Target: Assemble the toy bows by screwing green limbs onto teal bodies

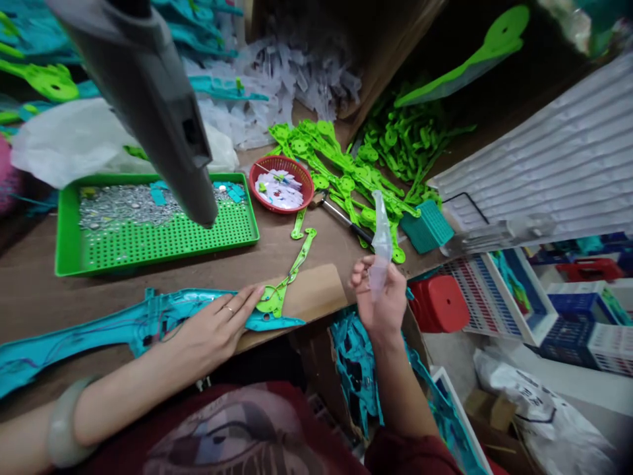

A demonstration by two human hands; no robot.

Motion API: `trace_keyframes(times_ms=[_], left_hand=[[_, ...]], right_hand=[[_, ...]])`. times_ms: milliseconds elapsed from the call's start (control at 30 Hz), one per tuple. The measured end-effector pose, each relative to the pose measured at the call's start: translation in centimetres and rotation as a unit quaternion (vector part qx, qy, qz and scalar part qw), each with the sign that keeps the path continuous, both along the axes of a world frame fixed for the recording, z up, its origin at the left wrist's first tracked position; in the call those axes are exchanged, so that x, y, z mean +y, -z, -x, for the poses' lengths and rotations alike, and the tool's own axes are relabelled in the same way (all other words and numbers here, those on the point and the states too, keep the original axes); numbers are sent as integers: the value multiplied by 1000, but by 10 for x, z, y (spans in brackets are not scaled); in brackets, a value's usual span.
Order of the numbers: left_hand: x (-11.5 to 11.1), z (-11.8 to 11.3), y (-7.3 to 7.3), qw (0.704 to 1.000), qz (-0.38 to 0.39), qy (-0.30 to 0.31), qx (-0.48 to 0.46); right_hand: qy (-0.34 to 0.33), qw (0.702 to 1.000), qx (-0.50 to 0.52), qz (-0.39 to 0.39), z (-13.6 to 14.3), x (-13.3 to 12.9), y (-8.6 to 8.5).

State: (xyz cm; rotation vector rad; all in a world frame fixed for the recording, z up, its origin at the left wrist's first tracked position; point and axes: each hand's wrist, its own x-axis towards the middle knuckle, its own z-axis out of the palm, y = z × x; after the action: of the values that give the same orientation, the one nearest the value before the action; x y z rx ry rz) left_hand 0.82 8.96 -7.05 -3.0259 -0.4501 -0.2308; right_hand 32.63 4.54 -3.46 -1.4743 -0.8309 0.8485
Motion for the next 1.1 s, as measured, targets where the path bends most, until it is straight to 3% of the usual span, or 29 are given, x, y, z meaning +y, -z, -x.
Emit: trace_keyframes(times_ms=[200, 333, 433, 533, 700, 800, 867, 933, 1033, 1100], left_hand=[[-2, 5, 6, 1000, 13, -7, 16], [-4, 6, 8, 1000, 11, -3, 9], [-4, 4, 5, 1000, 3, 3, -3], [-3, 2, 1, 1000, -6, 6, -19], [-3, -1, -3, 1000, -2, 1, -20], [-2, -1, -2, 1000, -9, 0, -17], [-2, 0, 0, 999, -21, 2, -24], [-2, 1, 3, 999, -34, 7, -36], [-2, 3, 9, 996, -59, 16, -65], [1, 7, 15, 993, -82, 18, -81]], right_hand=[[6, 964, 244, 108, 33, 4, -5], [-42, 963, 254, 82, 40, 5, -12], [-128, 946, 249, 162, 46, 8, -4], [-172, 933, 228, 217, 52, 14, 12], [-187, 943, 98, 258, 55, 14, 21], [-163, 949, -172, 206, 54, 5, 16], [-173, 904, -372, 121, 52, 1, 11], [-235, 840, -484, 71, 44, 3, 4], [-378, 779, -498, 50, 11, 35, -15], [-420, 769, -475, 80, -24, 78, -35]])
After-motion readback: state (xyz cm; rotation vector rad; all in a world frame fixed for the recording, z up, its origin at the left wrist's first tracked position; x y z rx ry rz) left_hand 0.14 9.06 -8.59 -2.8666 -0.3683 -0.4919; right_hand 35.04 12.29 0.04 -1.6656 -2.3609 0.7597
